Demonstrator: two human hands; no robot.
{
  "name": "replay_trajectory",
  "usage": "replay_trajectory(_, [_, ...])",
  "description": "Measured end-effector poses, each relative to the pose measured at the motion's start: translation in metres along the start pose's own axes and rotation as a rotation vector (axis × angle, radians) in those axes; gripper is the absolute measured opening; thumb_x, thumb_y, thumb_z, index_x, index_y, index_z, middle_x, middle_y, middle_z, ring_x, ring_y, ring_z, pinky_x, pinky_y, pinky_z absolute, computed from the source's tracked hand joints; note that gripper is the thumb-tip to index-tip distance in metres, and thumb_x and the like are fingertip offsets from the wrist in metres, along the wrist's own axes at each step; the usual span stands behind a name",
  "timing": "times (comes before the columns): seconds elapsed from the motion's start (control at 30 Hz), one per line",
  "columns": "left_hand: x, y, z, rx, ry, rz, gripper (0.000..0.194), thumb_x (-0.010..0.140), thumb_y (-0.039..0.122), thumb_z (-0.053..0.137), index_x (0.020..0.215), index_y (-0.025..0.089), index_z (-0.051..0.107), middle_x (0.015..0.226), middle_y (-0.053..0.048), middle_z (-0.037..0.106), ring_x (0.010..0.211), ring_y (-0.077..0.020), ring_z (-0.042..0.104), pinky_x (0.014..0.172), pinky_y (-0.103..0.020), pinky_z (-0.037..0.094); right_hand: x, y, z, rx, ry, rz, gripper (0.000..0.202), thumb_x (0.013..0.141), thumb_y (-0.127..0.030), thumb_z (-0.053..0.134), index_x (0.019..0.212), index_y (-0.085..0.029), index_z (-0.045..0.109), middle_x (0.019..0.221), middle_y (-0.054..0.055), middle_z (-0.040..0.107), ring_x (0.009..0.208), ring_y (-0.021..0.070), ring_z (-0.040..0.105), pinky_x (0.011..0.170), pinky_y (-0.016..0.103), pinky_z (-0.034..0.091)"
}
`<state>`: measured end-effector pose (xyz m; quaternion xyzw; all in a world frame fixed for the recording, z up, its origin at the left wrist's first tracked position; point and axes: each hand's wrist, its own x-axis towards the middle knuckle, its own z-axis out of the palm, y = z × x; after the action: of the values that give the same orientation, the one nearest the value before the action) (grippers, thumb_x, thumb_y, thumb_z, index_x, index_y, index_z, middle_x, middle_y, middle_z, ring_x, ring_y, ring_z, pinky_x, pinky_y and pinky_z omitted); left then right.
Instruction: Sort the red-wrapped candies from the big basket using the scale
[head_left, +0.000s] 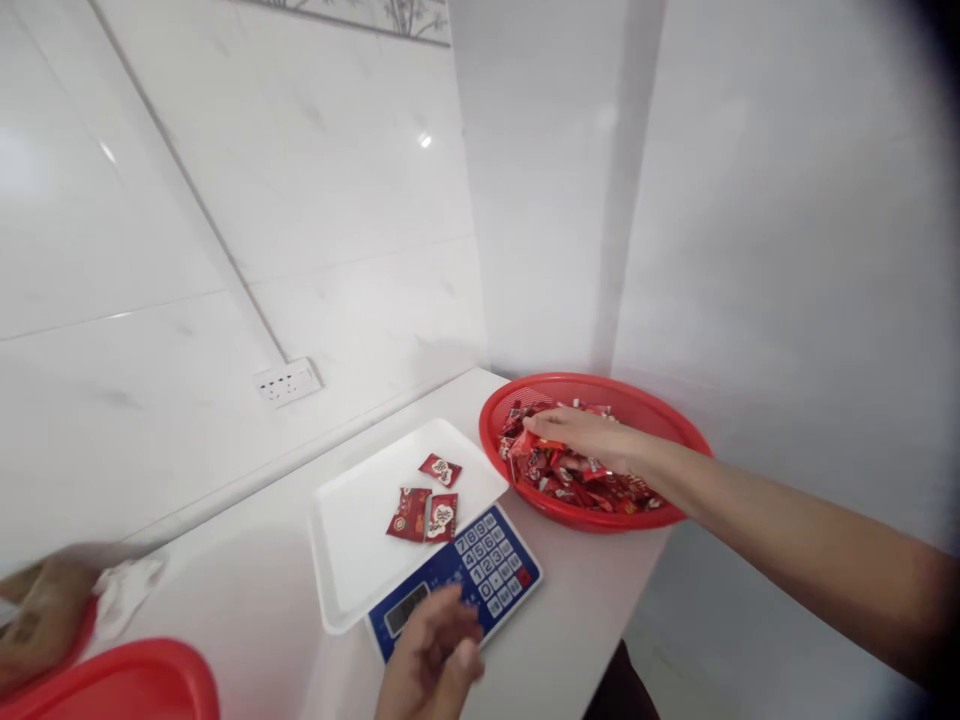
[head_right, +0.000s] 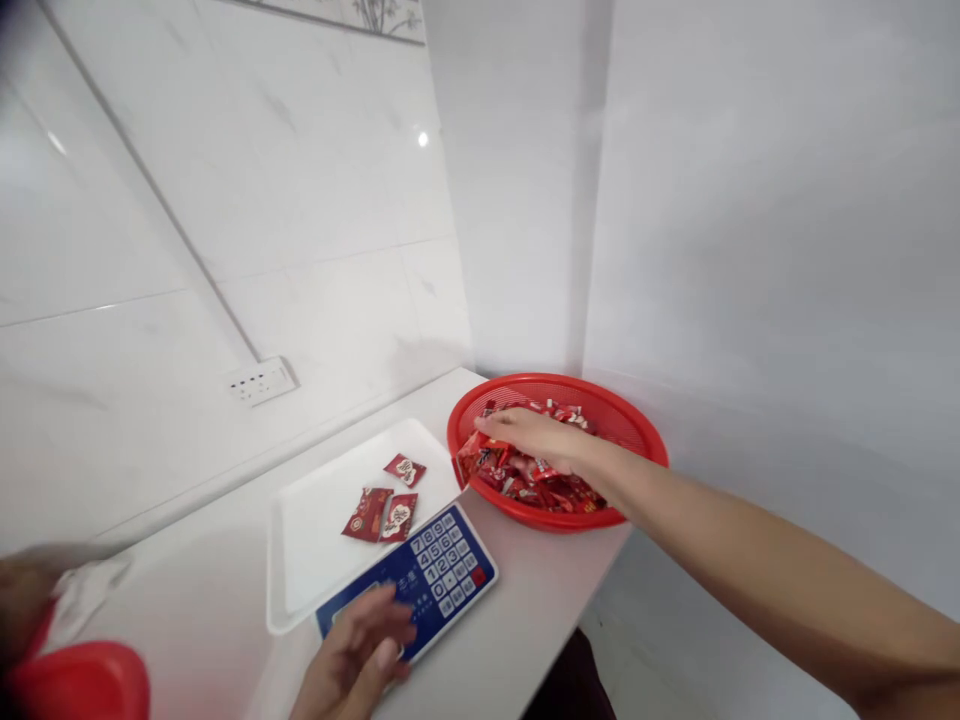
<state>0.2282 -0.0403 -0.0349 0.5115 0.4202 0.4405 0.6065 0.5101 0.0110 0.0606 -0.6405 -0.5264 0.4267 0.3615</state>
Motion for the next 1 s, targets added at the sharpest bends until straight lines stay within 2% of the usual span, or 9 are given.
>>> replay_trajectory(0.1, [0.006, 0.02, 0.02, -0.055, -0.03, 0.112, 0.069, 0.062, 0.049, 0.071, 0.122, 0.022, 0.05, 0.122, -0.013, 0.057, 0.105, -0.0254, 0.057, 0.084, -0.035, 0.048, -0.019, -0.016, 0.044, -0.011, -0.216, -0.068, 0.045, 0.074, -0.064, 0.052, 0.076, -0.018, 0.051, 0.057, -0.003, 0.053, 0.037, 0.0044, 0.037, 0.033, 0.017, 0.026])
replay_trajectory(0.23, [0.006, 0.035, 0.025, 0.145, -0.074, 0.112, 0.052, 0.073, 0.047, 0.062, 0.116, 0.019, 0.055, 0.108, -0.01, 0.064, 0.094, -0.0221, 0.06, 0.08, -0.032, 0.048, -0.04, -0.018, 0.084, -0.059, -0.432, -0.093, 0.039, 0.078, -0.056, 0.053, 0.083, -0.018, 0.053, 0.053, -0.006, 0.046, 0.039, 0.0042, 0.04, 0.033, 0.014, 0.029])
replay_trajectory(0.3, [0.005, 0.039, 0.016, 0.247, -0.052, 0.076, 0.043, 0.079, 0.047, 0.053, 0.109, 0.017, 0.058, 0.092, -0.008, 0.067, 0.081, -0.0192, 0.061, 0.071, -0.03, 0.049, -0.041, -0.012, 0.091, -0.046, -0.443, -0.075, 0.036, 0.08, -0.053, 0.052, 0.09, -0.018, 0.054, 0.054, -0.007, 0.045, 0.04, 0.004, 0.04, 0.034, 0.014, 0.029])
replay_trajectory(0.4, [0.01, 0.045, -0.005, 0.245, 0.07, 0.049, 0.04, 0.081, 0.049, 0.049, 0.106, 0.017, 0.054, 0.087, -0.005, 0.066, 0.07, -0.0158, 0.059, 0.064, -0.028, 0.048, -0.034, -0.002, 0.091, -0.003, -0.39, -0.025, 0.038, 0.08, -0.054, 0.05, 0.096, -0.02, 0.054, 0.054, -0.007, 0.045, 0.037, 0.0034, 0.036, 0.032, 0.013, 0.024])
replay_trajectory(0.5, [0.027, 0.053, -0.026, 0.377, 0.278, 0.142, 0.033, 0.081, 0.046, 0.05, 0.1, 0.02, 0.05, 0.089, -0.004, 0.065, 0.074, -0.0163, 0.06, 0.068, -0.028, 0.046, -0.028, 0.003, 0.09, 0.049, -0.355, 0.008, 0.041, 0.078, -0.058, 0.05, 0.097, -0.021, 0.053, 0.057, -0.006, 0.048, 0.037, 0.0034, 0.035, 0.031, 0.014, 0.021])
replay_trajectory(0.6, [0.047, 0.058, -0.039, 0.603, 0.299, 0.216, 0.029, 0.082, 0.037, 0.05, 0.107, 0.021, 0.049, 0.102, -0.007, 0.064, 0.088, -0.0194, 0.06, 0.078, -0.033, 0.045, -0.029, 0.002, 0.091, 0.092, -0.358, 0.021, 0.043, 0.076, -0.06, 0.051, 0.096, -0.022, 0.054, 0.055, -0.006, 0.046, 0.037, 0.0035, 0.034, 0.032, 0.015, 0.02])
replay_trajectory(0.77, [0.044, 0.046, -0.041, 0.809, 0.276, 0.316, 0.042, 0.082, 0.029, 0.05, 0.123, 0.02, 0.046, 0.136, -0.011, 0.044, 0.128, -0.0241, 0.035, 0.103, -0.042, 0.029, -0.037, 0.008, 0.092, 0.122, -0.336, 0.05, 0.048, 0.075, -0.06, 0.053, 0.107, -0.023, 0.054, 0.05, -0.007, 0.043, 0.039, 0.0052, 0.035, 0.034, 0.014, 0.024])
replay_trajectory(0.87, [0.016, 0.029, -0.03, 0.705, 0.212, 0.315, 0.035, 0.084, 0.032, 0.048, 0.118, 0.022, 0.052, 0.127, -0.01, 0.052, 0.12, -0.0236, 0.044, 0.1, -0.042, 0.035, -0.047, 0.022, 0.094, 0.154, -0.347, 0.1, 0.056, 0.076, -0.059, 0.052, 0.119, -0.024, 0.047, 0.053, -0.006, 0.047, 0.04, 0.0051, 0.035, 0.035, 0.014, 0.025])
replay_trajectory(1.0, [-0.018, -0.003, -0.012, 0.496, -0.046, 0.232, 0.035, 0.081, 0.039, 0.054, 0.112, 0.023, 0.057, 0.113, -0.011, 0.061, 0.101, -0.0237, 0.056, 0.087, -0.038, 0.045, -0.062, 0.042, 0.11, 0.245, -0.387, 0.134, 0.06, 0.077, -0.059, 0.051, 0.125, -0.025, 0.041, 0.057, -0.006, 0.049, 0.041, 0.0045, 0.034, 0.036, 0.014, 0.024])
